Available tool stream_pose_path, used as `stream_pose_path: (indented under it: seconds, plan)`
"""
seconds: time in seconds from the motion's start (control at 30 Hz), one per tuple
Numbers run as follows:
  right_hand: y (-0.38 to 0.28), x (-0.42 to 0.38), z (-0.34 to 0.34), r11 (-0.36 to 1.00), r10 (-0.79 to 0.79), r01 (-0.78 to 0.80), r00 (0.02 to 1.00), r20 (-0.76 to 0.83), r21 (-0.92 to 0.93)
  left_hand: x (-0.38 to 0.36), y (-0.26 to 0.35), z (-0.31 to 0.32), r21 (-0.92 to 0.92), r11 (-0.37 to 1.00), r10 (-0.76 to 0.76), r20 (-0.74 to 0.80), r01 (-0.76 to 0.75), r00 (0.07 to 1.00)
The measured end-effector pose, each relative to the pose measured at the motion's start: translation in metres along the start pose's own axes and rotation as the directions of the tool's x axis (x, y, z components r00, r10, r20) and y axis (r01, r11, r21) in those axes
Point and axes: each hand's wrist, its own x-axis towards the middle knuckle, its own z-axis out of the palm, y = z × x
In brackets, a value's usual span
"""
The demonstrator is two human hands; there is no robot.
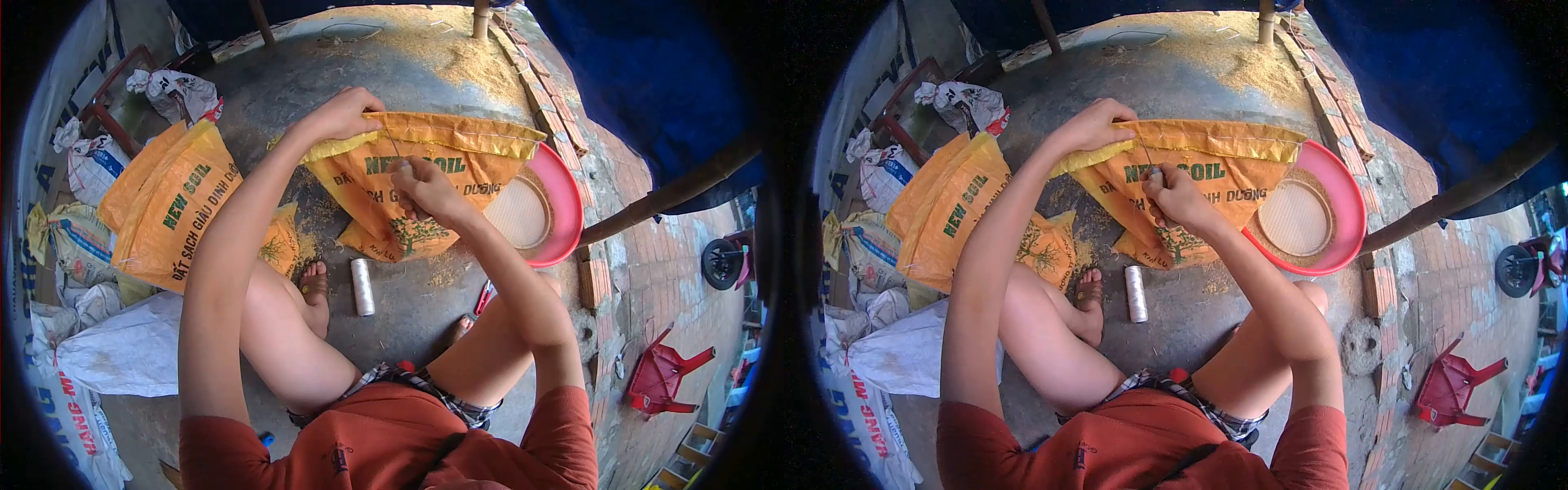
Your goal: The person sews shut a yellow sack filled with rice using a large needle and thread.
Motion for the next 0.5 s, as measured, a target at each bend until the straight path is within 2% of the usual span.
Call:
stream_pose_path:
  seconds: [0.2,0.3,0.37,0.4,0.47,0.5]
  plan:
    - [-0.003,0.001,0.0,0.998,0.028,-0.027,1.0,-0.007,0.058,0.0,0.001,-0.001,-0.031,0.999,-0.011,0.025,0.012,1.0]
    - [-0.006,0.0,0.002,0.993,0.093,-0.093,0.996,0.002,0.074,0.0,0.002,0.002,-0.074,0.996,-0.038,0.01,0.039,0.999]
    - [-0.001,0.004,0.004,0.9,0.071,-0.07,0.997,0.015,0.431,0.001,0.004,0.005,-0.098,0.993,-0.065,-0.009,0.064,0.998]
    - [0.001,0.007,0.001,0.9,0.069,-0.068,0.998,0.013,0.431,0.001,0.005,0.006,-0.102,0.993,-0.066,-0.03,0.062,0.997]
    - [0.001,0.011,-0.011,0.55,-0.023,-0.257,0.946,0.322,0.795,0.002,0.006,0.009,-0.105,0.993,-0.064,-0.05,0.058,0.997]
    - [0.0,0.012,-0.012,0.55,-0.024,-0.256,0.947,0.321,0.795,0.002,0.007,0.011,-0.113,0.993,-0.054,-0.079,0.045,0.995]
